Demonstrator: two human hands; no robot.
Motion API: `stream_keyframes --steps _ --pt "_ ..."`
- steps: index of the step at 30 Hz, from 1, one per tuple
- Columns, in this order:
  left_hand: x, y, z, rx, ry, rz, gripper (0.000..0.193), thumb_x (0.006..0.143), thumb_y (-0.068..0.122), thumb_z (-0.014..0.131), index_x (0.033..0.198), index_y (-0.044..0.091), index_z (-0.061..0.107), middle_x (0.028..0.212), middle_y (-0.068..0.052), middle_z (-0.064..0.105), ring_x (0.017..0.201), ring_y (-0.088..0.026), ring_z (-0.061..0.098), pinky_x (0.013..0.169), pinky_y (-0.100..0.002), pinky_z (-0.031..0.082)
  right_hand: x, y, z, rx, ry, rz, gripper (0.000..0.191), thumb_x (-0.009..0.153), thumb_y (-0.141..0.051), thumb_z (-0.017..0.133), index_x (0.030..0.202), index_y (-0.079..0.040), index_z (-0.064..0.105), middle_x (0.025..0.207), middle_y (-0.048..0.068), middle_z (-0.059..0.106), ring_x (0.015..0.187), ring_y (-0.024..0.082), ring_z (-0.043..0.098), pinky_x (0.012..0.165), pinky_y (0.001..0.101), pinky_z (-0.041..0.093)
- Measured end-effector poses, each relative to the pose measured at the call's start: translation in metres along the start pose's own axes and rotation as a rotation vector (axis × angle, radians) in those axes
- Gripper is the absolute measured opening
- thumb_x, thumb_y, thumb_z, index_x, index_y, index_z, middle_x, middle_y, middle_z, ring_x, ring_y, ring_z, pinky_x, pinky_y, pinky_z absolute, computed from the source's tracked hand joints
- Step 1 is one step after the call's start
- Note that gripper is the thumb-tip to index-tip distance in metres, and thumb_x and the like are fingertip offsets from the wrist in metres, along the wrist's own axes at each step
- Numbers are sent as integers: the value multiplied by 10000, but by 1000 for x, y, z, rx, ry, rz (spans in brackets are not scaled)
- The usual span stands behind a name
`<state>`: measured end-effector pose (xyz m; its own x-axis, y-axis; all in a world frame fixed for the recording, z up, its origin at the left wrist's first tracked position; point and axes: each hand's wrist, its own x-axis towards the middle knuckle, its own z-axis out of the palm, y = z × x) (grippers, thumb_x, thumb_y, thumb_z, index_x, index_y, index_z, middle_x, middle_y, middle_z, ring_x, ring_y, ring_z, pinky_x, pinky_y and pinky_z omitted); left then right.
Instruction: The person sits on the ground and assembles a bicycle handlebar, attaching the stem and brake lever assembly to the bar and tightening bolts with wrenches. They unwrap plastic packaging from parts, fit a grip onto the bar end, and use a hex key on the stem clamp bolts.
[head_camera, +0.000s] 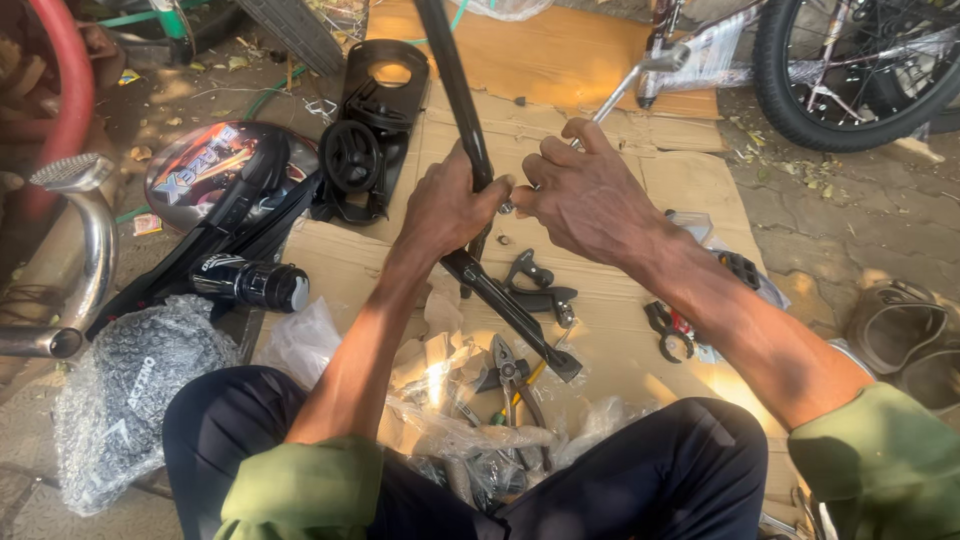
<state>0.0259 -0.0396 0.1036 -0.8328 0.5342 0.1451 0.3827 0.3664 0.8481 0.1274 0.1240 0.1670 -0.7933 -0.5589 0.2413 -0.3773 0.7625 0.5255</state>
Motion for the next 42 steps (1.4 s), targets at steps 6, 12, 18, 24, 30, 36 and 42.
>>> stream_keyframes --steps 6,12,18,24,30,36,42 --pt "-13 -13 -11 -104 61 -2 360 861 382 743 888 49 609 651 -88 655 607 -248 671 591 -417 512 -3 4 30 76 134 -97 183 888 -329 730 878 -160 659 778 10 586 773 197 540 733 389 371" --pt "-10 -26 -13 -99 188 4 345 856 380 739 868 52 634 652 -78 669 604 -231 678 601 -409 517 4 -85 90 549 502 672 172 982 -242 613 879 -105 600 816 85 560 788 285 520 779 443 358" --pt "-12 -32 -22 -56 143 -11 409 848 459 686 887 54 648 706 -122 697 681 -309 709 637 -449 523 14 -147 113 854 640 1013 265 1061 -234 510 898 -39 586 789 110 608 781 297 573 797 451 397" --pt "-20 -32 -22 276 29 -157 627 944 650 502 911 77 754 846 -204 727 877 -437 690 815 -536 510 -9 -111 77 1313 237 899 198 1059 -201 573 962 -35 622 714 115 503 641 240 486 588 402 417" --pt "-37 -13 -22 142 -46 -189 607 922 615 478 822 89 763 736 -160 732 806 -372 719 805 -494 516 -50 -76 29 950 -149 500 151 989 -216 597 988 -106 701 772 57 669 618 219 596 555 396 461" --pt "-35 20 -3 76 -213 -209 540 892 573 511 713 96 688 586 -118 648 607 -312 699 676 -467 537 -37 -41 -34 521 -416 398 163 964 -267 611 914 -159 722 705 44 691 714 232 651 708 436 446" --pt "-33 28 4 101 -178 -101 544 882 554 549 652 74 657 577 -122 640 611 -328 666 690 -471 516 -8 -26 -64 178 -551 141 123 830 -180 669 926 -203 741 749 15 694 792 221 672 789 395 443"
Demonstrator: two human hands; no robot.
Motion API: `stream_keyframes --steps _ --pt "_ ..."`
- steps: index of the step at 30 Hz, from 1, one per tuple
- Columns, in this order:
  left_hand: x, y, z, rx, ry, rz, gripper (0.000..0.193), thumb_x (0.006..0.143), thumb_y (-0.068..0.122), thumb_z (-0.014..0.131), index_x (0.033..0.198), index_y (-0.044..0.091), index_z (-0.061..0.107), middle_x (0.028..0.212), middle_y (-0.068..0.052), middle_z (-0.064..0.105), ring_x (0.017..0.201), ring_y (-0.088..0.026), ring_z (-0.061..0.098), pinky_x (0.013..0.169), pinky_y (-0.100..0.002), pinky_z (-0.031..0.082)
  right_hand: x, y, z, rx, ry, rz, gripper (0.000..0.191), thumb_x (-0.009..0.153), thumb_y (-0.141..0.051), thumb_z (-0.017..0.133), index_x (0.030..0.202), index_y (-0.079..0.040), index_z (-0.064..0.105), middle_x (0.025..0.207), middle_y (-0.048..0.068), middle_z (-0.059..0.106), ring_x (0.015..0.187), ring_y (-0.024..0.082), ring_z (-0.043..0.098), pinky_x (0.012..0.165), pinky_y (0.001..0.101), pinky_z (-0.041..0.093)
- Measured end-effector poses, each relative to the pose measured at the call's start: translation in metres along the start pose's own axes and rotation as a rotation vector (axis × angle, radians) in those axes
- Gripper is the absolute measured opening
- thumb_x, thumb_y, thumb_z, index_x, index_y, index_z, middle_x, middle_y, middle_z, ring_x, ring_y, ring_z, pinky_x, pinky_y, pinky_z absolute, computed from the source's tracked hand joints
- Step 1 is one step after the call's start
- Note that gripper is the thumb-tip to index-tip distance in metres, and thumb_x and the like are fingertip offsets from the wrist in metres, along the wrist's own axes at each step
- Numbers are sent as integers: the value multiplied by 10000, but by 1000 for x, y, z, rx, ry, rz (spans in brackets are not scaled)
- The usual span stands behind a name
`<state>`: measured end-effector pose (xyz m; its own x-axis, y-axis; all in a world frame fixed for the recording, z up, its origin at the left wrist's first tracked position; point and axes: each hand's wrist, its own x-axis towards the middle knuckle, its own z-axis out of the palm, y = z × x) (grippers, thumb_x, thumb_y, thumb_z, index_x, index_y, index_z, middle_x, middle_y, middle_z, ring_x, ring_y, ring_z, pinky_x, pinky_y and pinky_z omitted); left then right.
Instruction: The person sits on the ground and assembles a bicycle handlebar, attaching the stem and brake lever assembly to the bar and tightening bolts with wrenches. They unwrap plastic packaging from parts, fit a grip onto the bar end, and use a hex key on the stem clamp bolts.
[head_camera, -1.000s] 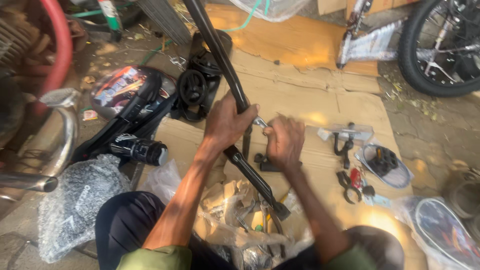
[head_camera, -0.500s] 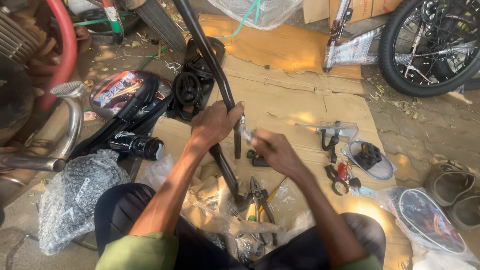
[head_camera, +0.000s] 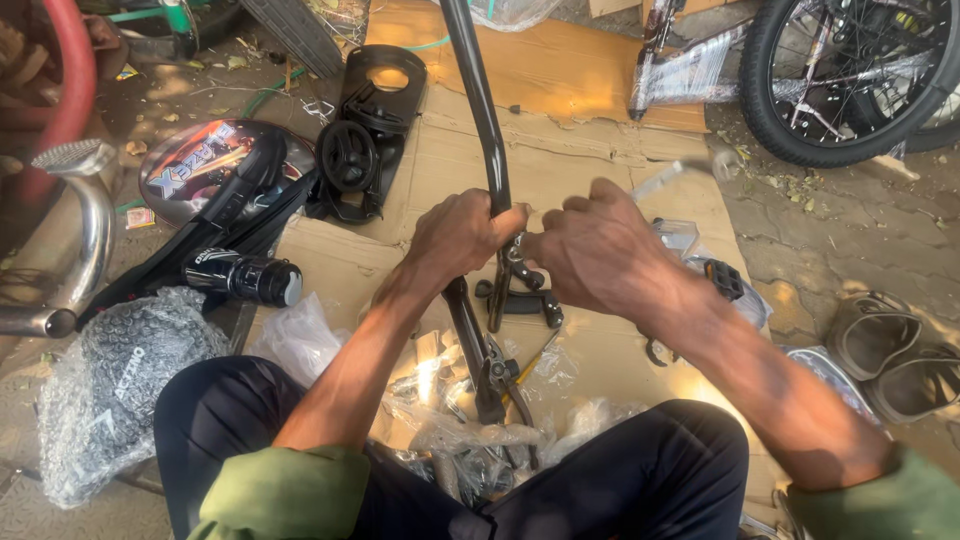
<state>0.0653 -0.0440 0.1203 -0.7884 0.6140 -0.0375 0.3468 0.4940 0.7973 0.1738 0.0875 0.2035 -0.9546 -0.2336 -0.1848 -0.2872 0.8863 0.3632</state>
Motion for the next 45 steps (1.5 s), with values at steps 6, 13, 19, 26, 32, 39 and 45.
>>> stream_keyframes --steps 6,13,19,26,32,39,45 --pt "-5 -5 -2 -8 0 -44 514 890 540 541 703 84 690 630 -129 680 667 -332 702 721 -462 530 2 0 -1 -45 46 1 152 835 -156 676 961 -198 752 747 38 703 779 224 682 763 392 459" --pt "-9 -9 0 -30 40 30 481 893 532 544 741 114 729 662 -108 703 694 -308 706 738 -449 525 -2 6 11 120 75 62 195 876 -132 633 992 -206 770 794 59 727 745 284 712 706 456 535" --pt "-5 -4 -1 -32 14 34 538 910 547 526 684 87 690 591 -95 655 622 -300 675 693 -455 515 2 15 6 99 161 12 164 881 -137 624 928 -189 773 750 71 725 676 279 707 585 423 538" --pt "-5 -17 -5 1 -79 -51 565 903 576 520 690 82 691 563 -97 634 617 -303 686 682 -465 522 -23 102 -5 -254 -569 267 484 1074 -493 500 826 -97 625 602 57 629 593 179 705 490 351 527" --pt "-5 -45 -11 -59 18 -80 560 891 571 539 756 71 750 594 -149 648 627 -346 671 679 -463 511 -14 114 36 -307 -43 -457 317 890 -397 608 903 -113 748 917 134 698 758 300 679 537 388 579" --pt "-7 -71 -16 -163 123 -183 594 902 592 548 730 51 724 571 -176 638 600 -338 672 646 -464 511 -6 30 191 836 -102 520 253 868 -303 708 944 -82 805 713 160 699 590 260 642 640 427 518" --pt "-4 -71 -20 -176 95 -350 647 902 602 548 692 12 713 597 -180 665 644 -358 725 679 -469 544 61 -142 277 1659 206 796 325 982 -292 657 834 -10 718 497 -28 480 445 74 422 413 339 314"
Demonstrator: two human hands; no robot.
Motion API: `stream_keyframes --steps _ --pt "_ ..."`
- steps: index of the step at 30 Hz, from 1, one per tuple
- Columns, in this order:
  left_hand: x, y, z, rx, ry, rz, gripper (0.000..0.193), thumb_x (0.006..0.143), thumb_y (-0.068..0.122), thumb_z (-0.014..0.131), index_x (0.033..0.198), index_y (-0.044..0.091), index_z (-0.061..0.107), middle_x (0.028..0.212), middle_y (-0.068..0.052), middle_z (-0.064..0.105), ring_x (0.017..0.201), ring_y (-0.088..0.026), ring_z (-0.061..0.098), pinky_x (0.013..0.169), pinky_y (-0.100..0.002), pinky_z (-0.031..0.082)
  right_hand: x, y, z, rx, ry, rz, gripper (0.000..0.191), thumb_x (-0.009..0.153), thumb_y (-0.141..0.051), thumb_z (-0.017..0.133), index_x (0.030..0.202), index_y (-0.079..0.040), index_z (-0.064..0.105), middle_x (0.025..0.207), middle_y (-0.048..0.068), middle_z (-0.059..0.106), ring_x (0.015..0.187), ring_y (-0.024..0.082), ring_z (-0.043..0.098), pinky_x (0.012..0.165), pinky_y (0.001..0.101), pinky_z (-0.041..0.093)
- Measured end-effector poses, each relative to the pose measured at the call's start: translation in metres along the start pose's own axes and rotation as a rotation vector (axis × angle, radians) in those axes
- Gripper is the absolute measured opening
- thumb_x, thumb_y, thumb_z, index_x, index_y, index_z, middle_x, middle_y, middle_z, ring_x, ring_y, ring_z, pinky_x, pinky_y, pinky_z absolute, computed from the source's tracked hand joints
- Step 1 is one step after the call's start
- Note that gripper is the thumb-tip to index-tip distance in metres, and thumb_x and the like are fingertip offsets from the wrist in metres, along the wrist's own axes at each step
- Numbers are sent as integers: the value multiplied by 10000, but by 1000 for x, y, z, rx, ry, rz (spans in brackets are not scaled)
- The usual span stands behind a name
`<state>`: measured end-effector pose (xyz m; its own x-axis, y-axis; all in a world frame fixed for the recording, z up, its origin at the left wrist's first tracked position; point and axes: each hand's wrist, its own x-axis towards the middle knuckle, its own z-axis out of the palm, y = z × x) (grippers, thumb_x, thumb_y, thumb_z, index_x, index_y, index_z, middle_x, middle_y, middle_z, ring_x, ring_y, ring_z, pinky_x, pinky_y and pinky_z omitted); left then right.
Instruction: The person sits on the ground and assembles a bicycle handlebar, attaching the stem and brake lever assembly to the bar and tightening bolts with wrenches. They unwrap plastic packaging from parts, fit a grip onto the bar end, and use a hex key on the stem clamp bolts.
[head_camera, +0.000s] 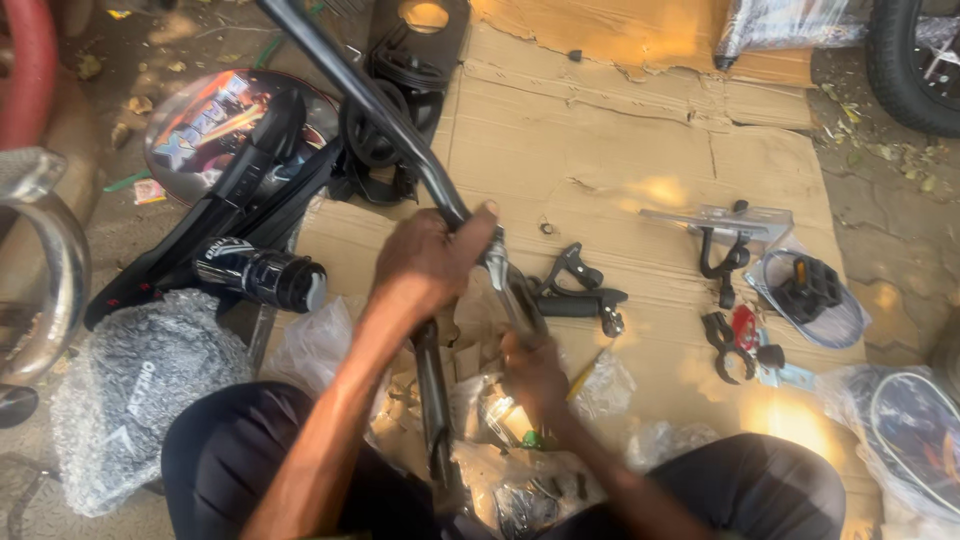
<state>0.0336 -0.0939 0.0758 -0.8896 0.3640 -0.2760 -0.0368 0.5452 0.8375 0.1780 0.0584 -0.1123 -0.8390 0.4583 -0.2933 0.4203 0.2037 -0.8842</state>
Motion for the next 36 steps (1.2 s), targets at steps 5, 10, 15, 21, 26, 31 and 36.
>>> stream_keyframes --steps 5,10,15,21,26,31,36 --pt "2 9 7 113 13 97 656 877 662 544 764 53 757 686 -180 719 786 -368 727 774 -472 527 -33 -31 53 369 122 -42 574 1068 -339 594 584 -97 404 531 -72 328 496 57 254 433 294 172" --pt "2 30 27 168 -83 249 595 832 671 526 826 142 799 747 -125 742 808 -352 723 772 -461 526 -45 -82 24 526 -40 -2 330 1009 -248 583 728 -76 577 598 -25 477 513 80 417 460 286 331" --pt "4 42 23 142 -196 253 587 811 677 561 854 133 779 683 -81 704 695 -267 713 701 -446 536 -64 -102 -44 353 -135 -330 127 989 -205 644 1078 -114 633 859 -26 606 824 70 593 737 257 519" --pt "4 42 22 82 -204 206 544 793 649 606 860 134 769 659 -57 698 568 -231 677 640 -430 550 -86 -159 -103 -580 48 -622 176 984 -257 639 1047 -132 745 803 39 664 648 182 597 570 371 484" --pt "1 44 34 160 -159 258 547 801 644 595 863 136 787 698 -53 711 673 -247 715 702 -426 534 -66 -225 -133 -1329 -40 -605 181 956 -151 584 1021 -178 751 739 43 710 626 242 679 564 437 517" --pt "-2 45 32 172 -146 245 537 825 633 567 843 148 795 712 -72 733 752 -279 734 744 -445 532 -51 -251 -143 -1392 -139 -710 142 909 -297 671 956 -198 761 777 64 717 756 319 689 637 502 519" --pt "-6 44 31 157 -90 272 546 831 635 557 836 139 786 733 -88 738 792 -310 724 776 -466 526 -64 -252 -135 -1299 -77 -611 218 935 -373 623 1027 -217 743 756 51 706 751 300 696 711 489 517"
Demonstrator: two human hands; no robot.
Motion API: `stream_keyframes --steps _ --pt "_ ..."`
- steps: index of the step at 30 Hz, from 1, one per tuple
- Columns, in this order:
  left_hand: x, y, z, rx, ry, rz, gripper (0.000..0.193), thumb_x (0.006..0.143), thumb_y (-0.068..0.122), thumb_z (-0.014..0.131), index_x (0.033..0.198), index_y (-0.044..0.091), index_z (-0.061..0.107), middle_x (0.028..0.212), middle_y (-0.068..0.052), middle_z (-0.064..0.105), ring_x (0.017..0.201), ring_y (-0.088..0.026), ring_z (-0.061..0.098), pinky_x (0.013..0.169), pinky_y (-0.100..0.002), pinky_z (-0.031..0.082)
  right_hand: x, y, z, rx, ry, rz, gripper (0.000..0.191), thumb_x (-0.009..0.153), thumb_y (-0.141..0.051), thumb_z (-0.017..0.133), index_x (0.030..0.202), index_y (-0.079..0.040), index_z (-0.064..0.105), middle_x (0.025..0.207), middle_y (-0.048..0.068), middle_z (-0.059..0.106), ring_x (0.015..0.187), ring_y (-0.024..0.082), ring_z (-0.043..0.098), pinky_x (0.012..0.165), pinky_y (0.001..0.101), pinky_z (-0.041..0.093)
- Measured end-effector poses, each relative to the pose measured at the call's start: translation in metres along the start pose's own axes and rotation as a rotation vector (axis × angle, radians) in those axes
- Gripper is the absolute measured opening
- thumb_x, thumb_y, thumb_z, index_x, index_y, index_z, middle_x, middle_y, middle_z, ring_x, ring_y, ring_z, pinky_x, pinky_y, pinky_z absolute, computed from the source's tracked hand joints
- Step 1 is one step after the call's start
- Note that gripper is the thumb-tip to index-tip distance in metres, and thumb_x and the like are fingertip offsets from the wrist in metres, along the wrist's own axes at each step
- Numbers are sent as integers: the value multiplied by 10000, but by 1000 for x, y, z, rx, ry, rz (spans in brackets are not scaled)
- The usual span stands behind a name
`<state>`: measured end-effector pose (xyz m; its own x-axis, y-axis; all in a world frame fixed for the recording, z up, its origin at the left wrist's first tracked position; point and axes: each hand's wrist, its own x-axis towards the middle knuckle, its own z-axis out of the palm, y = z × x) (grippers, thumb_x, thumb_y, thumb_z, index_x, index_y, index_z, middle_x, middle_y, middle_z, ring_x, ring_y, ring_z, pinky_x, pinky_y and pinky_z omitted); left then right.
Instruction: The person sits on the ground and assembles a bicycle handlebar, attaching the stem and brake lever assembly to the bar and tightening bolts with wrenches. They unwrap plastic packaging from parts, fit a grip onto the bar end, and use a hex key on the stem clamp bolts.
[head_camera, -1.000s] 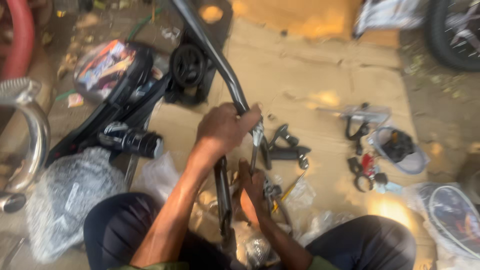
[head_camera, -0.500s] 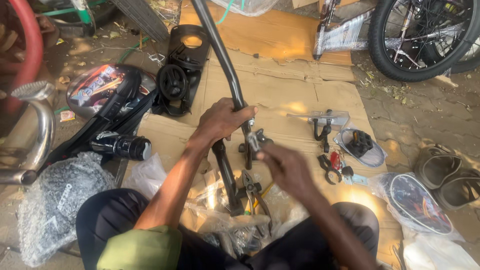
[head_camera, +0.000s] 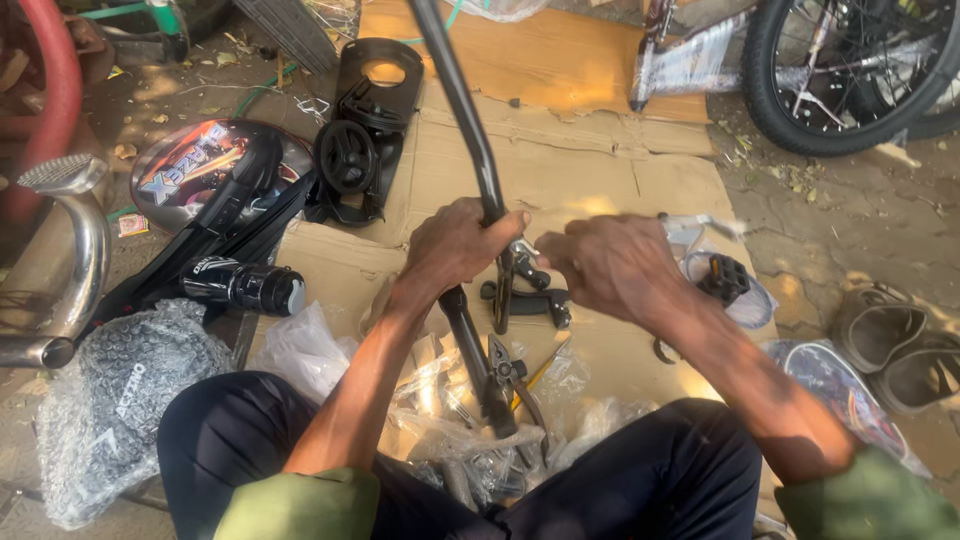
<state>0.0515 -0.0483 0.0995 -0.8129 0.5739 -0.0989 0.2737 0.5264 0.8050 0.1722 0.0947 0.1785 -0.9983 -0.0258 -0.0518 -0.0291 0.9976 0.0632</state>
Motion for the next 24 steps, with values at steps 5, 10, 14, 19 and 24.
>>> stream_keyframes --steps 5,10,14,19,24 --pt "-3 -1 0 59 85 67 537 835 609 578 893 124 802 795 -147 724 844 -372 704 805 -493 527 -7 31 -28 -164 -166 -77 382 880 -507 635 958 -144 723 830 68 718 835 321 681 740 492 528" --pt "-10 -11 -13 30 2 -52 561 868 603 554 829 100 799 715 -165 738 792 -354 741 804 -463 547 1 90 -22 -314 -495 248 402 975 -495 585 1054 -132 739 986 131 733 976 308 708 861 447 557" --pt "-8 -13 -17 -34 121 17 486 843 581 605 826 153 836 665 -128 722 726 -340 709 734 -470 532 -1 114 14 -158 -431 292 310 930 -395 615 981 -141 786 951 103 738 995 273 682 855 444 542" --pt "1 -22 -21 -50 83 -111 551 880 568 587 741 71 779 503 -137 617 547 -309 682 618 -439 518 -14 90 106 433 -28 246 264 883 -341 724 868 -88 799 672 84 646 613 214 590 591 409 457" --pt "13 -38 -21 -63 199 -34 584 904 552 605 693 28 753 485 -117 596 511 -273 652 592 -432 509 -3 11 234 1097 108 567 395 922 -378 742 693 -57 759 458 -28 360 443 84 318 431 351 231"
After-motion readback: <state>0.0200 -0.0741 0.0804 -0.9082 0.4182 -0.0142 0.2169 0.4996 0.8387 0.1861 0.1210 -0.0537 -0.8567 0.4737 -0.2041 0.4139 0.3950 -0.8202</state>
